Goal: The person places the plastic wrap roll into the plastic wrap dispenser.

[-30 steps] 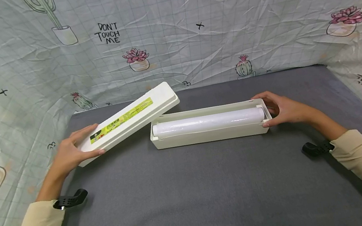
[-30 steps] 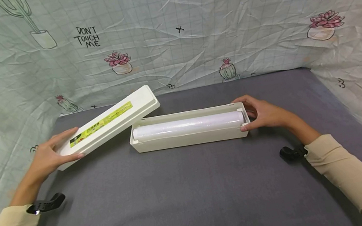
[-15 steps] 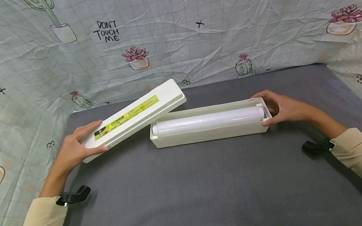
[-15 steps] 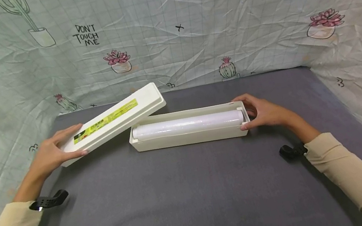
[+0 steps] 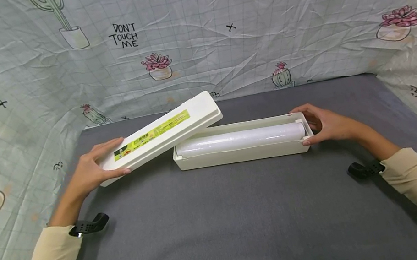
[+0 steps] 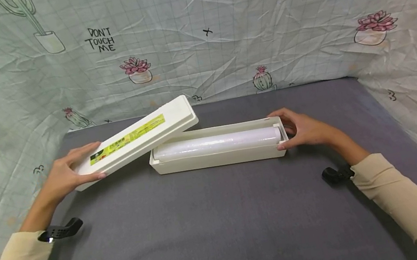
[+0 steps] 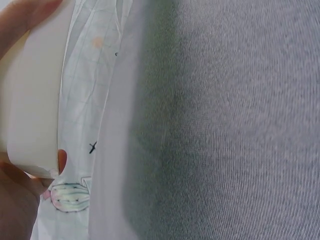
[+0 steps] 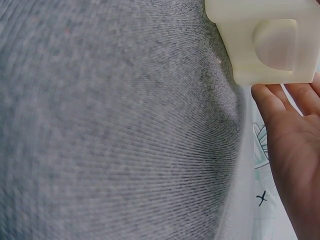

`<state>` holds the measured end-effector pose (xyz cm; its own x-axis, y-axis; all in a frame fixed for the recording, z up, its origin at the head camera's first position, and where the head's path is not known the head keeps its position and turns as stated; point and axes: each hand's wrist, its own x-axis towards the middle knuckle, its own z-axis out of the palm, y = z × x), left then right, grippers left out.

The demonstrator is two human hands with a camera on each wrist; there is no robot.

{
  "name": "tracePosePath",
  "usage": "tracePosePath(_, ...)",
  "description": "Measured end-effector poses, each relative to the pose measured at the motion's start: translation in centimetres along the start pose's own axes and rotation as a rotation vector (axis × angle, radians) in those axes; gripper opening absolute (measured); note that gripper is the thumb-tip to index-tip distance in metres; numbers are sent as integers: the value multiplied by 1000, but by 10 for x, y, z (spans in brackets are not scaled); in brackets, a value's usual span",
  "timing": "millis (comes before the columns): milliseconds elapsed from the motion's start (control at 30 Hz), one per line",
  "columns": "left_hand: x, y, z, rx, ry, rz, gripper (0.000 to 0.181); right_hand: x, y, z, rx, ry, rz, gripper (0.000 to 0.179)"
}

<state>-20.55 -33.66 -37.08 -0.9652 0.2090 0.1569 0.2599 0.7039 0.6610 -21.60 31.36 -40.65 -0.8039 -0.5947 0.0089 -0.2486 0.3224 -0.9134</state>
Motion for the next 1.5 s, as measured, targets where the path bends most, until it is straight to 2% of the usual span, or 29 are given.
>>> tracePosePath(233,2,10,6,-17,-10,17,89,0,2,-1,14,-11,-4,86)
tracePosePath(567,5,22,17,-64,-19,121,89,0,5,-1,57,-34,-6,86)
tracePosePath(867,8,31,25,-99,-25,156,87,0,4,0,54,-11,13,85)
tracePosePath(1500,13,35,33,-90,-35,211,87,3,3,-6,68,-29,6,85)
